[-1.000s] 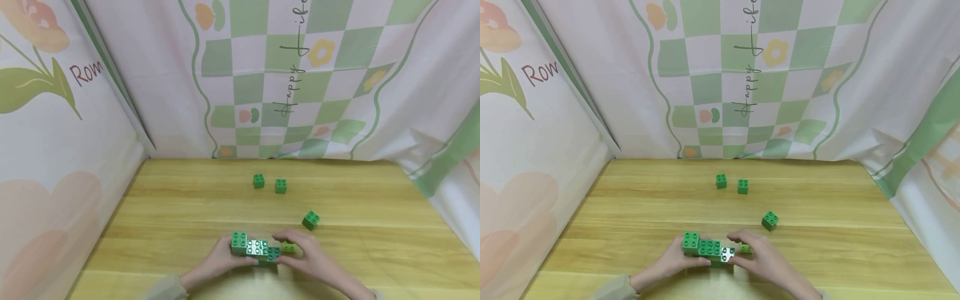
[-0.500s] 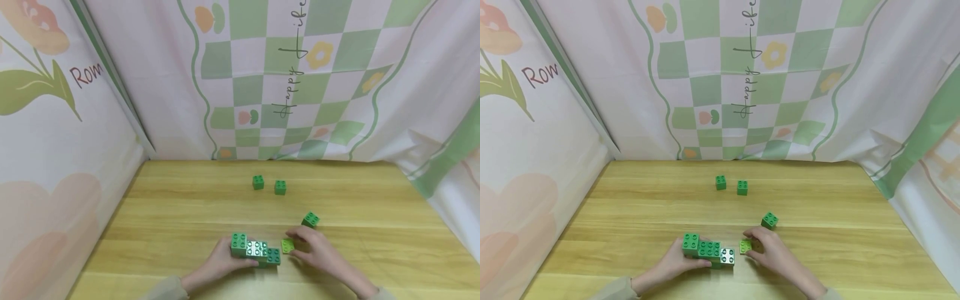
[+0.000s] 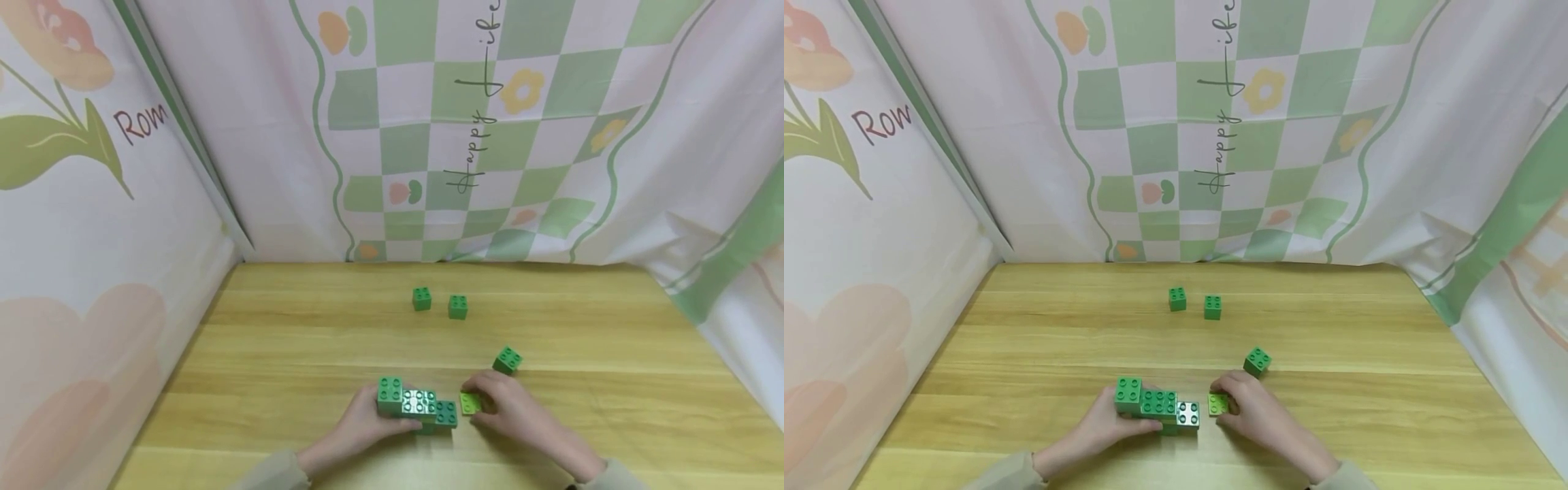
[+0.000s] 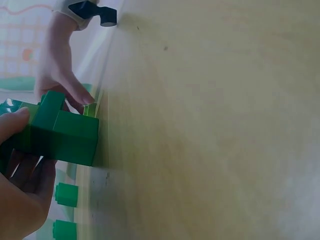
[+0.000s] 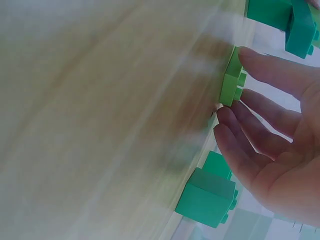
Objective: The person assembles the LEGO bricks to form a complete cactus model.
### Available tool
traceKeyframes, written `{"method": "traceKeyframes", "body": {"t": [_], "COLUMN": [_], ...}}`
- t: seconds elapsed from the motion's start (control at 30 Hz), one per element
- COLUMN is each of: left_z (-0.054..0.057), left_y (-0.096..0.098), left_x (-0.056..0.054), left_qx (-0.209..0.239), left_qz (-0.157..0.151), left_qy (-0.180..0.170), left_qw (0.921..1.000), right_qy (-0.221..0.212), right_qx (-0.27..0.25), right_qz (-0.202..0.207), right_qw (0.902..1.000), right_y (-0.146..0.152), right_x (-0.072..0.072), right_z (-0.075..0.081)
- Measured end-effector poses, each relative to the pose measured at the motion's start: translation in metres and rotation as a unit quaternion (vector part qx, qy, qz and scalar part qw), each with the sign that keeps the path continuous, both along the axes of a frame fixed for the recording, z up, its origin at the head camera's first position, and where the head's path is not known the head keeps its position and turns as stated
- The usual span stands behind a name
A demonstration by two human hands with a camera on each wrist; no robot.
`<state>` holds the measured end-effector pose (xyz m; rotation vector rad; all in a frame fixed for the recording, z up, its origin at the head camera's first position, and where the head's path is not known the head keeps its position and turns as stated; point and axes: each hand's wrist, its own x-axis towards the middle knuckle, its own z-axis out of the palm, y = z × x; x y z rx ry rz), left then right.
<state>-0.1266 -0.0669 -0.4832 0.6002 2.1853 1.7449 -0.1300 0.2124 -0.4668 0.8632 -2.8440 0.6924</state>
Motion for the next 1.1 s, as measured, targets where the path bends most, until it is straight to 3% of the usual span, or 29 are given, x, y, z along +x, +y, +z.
{"method": "traceKeyframes", "body": {"t": [0.57, 0.9, 1.1], "left_z": [-0.004, -0.008, -0.012], "left_y": [-0.001, -0.001, 0.0], "left_x": [-0.002, -0.006, -0.007], "left_qx": [-0.002, -0.005, -0.01], "left_qz": [-0.006, -0.023, -0.025], "left_qy": [0.013, 0.0, 0.003], "left_qw": [0.9999, 0.9997, 0.9996], "right_qy": [0.007, 0.085, 0.106], "right_qx": [0.023, -0.055, -0.074], "right_qz": [-0.004, 0.025, 0.059], "right_qw": [0.9997, 0.9945, 0.9899], "right_y": [-0.004, -0.007, -0.011], "right_x": [0.002, 0.009, 0.014], "right_z": [0.002, 0.015, 0.024]}}
